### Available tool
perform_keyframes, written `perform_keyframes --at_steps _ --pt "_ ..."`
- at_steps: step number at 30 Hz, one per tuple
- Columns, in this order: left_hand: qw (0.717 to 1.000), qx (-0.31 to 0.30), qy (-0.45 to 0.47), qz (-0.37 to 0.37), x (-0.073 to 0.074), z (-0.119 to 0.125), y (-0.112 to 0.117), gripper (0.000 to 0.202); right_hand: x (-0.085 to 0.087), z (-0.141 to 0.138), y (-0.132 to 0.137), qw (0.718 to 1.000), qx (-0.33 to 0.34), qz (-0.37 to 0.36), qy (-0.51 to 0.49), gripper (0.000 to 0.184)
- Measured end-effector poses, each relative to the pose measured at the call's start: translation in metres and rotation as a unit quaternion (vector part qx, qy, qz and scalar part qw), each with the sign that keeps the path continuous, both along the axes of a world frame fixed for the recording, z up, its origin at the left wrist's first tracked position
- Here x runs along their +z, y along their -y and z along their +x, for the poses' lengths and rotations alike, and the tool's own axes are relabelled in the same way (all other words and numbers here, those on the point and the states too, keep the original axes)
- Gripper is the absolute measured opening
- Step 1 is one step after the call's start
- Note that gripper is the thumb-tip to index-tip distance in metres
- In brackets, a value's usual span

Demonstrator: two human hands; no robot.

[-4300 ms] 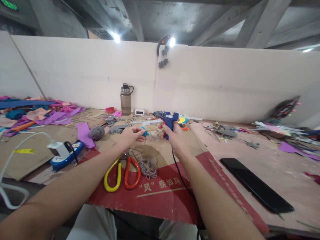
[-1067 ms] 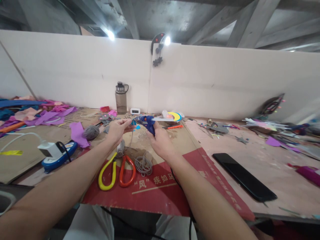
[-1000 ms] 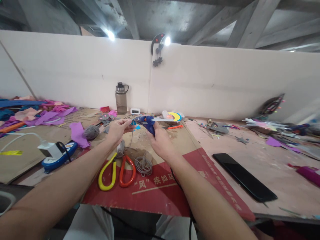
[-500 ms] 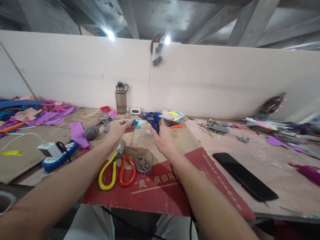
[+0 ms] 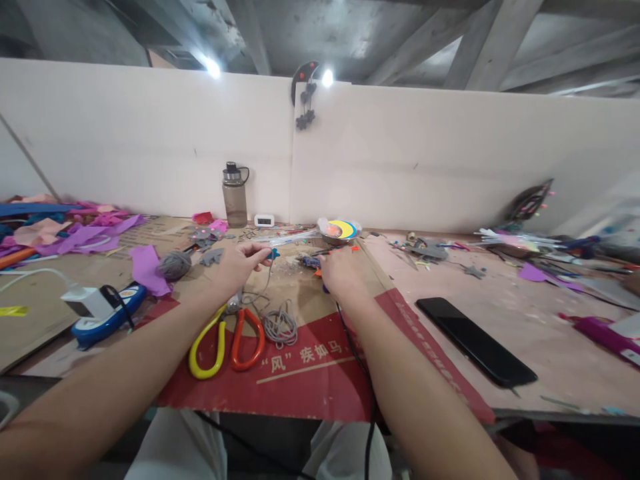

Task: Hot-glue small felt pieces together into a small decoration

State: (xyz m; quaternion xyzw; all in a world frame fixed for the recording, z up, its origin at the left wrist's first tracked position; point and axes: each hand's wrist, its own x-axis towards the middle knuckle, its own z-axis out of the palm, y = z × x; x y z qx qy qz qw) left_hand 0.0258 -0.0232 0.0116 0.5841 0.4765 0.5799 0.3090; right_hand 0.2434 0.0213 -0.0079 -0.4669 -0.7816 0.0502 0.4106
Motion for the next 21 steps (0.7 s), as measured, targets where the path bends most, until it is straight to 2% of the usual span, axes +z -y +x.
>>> perform_keyframes --at_steps 2,3,5,7,10,12,13,15,18,21 --pt "0.998 0.019 -0.054 0.018 0.001 0.002 0.004 0.014 0.007 -0.014 0.009 0.999 -0.035 -0.008 -0.041 0.022" --pt "0.996 0.027 -0.079 0.033 0.001 0.003 0.005 0.014 0.009 -0.024 0.014 0.995 -0.03 -0.04 -0.089 0.02" --pt "0.989 0.042 -0.123 0.068 0.0 0.003 0.006 0.015 0.009 -0.046 0.024 0.97 0.038 -0.128 -0.203 0.022" --pt "0.981 0.057 -0.158 0.099 -0.002 0.003 0.005 0.014 0.008 -0.066 0.033 0.911 0.119 -0.214 -0.333 0.031" --pt "0.976 0.07 -0.167 0.118 -0.004 0.003 0.005 0.015 0.007 -0.079 0.043 0.818 0.202 -0.309 -0.441 0.039" --pt "0.981 0.065 -0.145 0.113 -0.004 0.004 0.006 0.016 0.008 -0.079 0.047 0.794 0.216 -0.339 -0.457 0.04" --pt "0.984 0.06 -0.13 0.107 -0.003 0.005 0.006 0.017 0.009 -0.077 0.048 0.793 0.216 -0.344 -0.454 0.04" --pt "0.991 0.049 -0.095 0.083 -0.003 0.006 0.005 0.018 0.009 -0.075 0.047 0.81 0.21 -0.326 -0.439 0.038" --pt "1.0 0.012 0.0 0.02 -0.003 0.009 0.002 0.022 0.009 -0.073 0.044 0.872 0.181 -0.249 -0.381 0.03" --pt "0.992 -0.027 0.116 -0.039 -0.004 0.011 0.0 0.026 0.009 -0.072 0.043 0.933 0.134 -0.159 -0.293 0.021"
